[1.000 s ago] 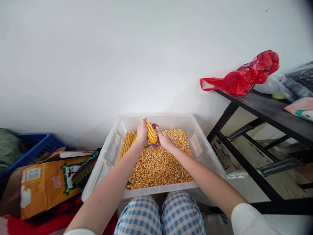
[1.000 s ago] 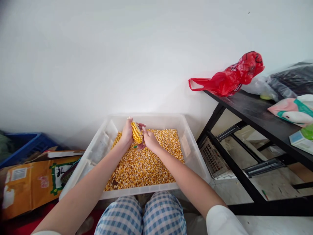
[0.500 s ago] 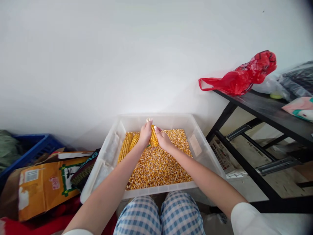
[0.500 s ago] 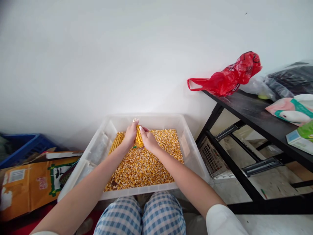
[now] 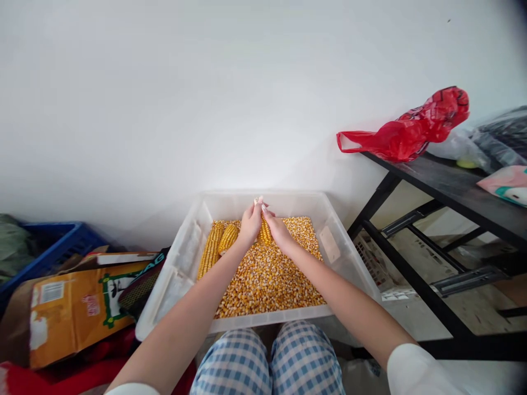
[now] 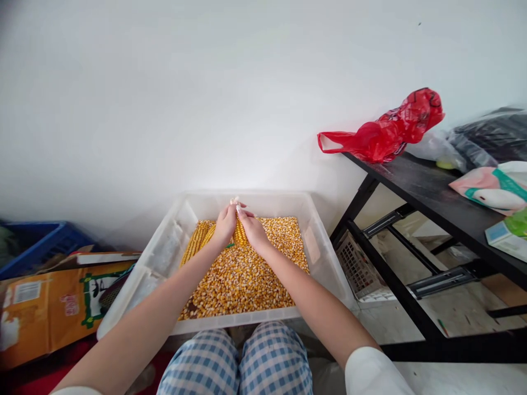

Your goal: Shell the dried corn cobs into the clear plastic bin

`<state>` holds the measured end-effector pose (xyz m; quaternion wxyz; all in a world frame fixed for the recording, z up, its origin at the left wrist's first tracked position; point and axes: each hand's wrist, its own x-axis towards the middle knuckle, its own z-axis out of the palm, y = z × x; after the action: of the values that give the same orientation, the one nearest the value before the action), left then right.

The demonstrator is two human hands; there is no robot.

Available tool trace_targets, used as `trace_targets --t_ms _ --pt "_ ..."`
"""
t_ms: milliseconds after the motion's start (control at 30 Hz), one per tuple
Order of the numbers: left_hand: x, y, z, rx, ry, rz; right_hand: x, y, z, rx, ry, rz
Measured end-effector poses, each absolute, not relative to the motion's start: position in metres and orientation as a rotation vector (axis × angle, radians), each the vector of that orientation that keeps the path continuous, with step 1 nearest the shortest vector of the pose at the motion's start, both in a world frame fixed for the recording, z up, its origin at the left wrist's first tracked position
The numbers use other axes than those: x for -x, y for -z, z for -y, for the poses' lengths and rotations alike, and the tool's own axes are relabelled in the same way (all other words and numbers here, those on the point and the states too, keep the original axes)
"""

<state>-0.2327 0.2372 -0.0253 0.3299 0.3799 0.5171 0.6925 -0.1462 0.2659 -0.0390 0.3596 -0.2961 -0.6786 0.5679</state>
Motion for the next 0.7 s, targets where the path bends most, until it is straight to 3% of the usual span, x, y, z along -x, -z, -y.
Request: trace_targets --t_ms 167,467,700 --pt "0.235 0.033 -0.237 -1.087 -1.824 -1.484 0.146 0.044 -0.264 0.747 -1.393 1.753" --pt "0.239 0.032 -0.239 -0.967 -1.772 -1.409 0.141 0.034 -0.265 1.080 -1.888 1.413" --pt "0.234 0.026 -0.237 -0.873 -1.781 -1.293 0.142 0.031 -0.260 0.946 -1.885 1.558"
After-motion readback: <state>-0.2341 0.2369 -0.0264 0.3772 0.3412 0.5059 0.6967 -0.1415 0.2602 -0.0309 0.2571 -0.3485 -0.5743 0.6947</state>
